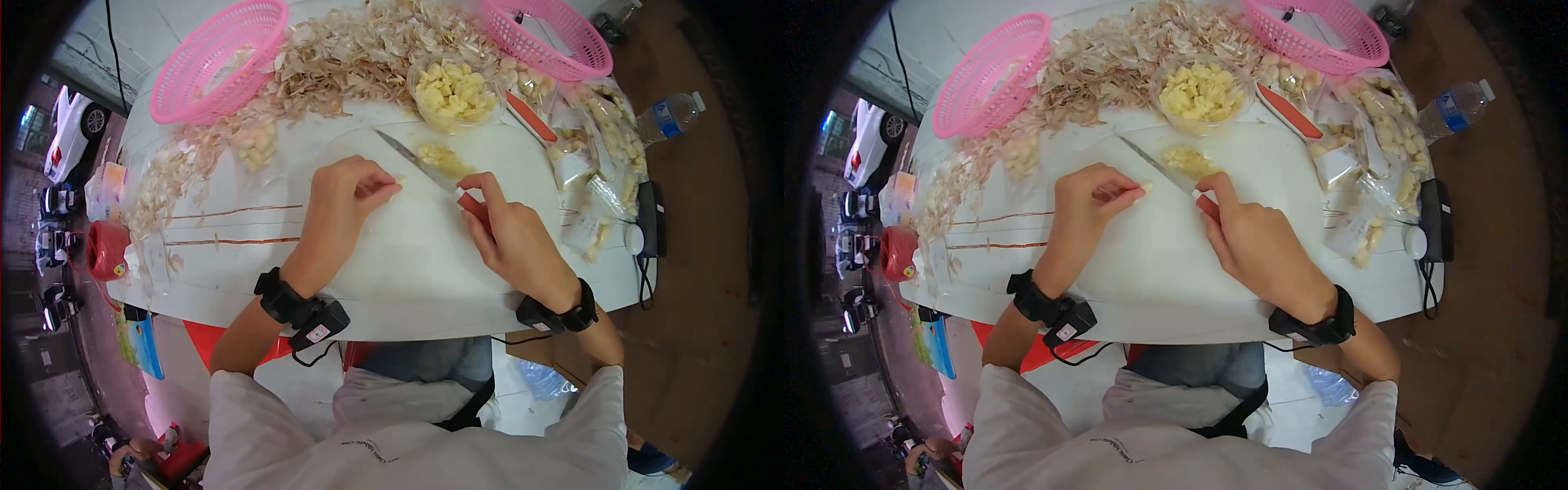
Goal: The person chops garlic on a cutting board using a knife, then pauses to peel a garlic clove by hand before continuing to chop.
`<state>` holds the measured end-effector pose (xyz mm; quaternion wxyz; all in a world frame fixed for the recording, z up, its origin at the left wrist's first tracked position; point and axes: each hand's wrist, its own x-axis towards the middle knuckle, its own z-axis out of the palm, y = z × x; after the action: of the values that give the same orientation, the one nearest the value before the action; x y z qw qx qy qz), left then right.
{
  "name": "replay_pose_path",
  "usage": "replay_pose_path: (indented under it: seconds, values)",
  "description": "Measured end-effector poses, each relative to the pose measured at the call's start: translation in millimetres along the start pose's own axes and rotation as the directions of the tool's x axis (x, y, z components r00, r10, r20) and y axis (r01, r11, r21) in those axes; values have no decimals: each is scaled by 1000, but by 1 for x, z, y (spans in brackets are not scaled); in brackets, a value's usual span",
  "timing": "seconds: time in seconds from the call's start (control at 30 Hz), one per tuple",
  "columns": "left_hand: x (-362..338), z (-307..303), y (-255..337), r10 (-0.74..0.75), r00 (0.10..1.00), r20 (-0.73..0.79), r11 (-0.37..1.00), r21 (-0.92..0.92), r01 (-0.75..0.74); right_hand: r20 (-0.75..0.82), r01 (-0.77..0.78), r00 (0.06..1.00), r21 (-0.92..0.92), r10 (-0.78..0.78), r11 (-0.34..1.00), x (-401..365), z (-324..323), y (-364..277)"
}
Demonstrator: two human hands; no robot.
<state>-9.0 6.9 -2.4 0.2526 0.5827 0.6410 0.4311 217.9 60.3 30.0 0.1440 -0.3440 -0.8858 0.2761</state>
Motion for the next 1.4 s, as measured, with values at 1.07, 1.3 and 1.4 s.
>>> replay_pose_path:
  seconds: [1.07, 1.3, 1.4]
  values:
    - [4, 4, 12, -79, 996, 43, 960, 274, 64, 115, 125, 988, -226, -101, 966, -1, 14, 12]
    - [2, 6, 20, -148, 988, 38, 965, 224, 136, 176, 110, 982, -195, -76, 975, -3, 13, 12]
    - [2, 6, 19, -167, 986, 27, 963, 219, 157, 167, 100, 984, -192, -68, 976, -3, 12, 12]
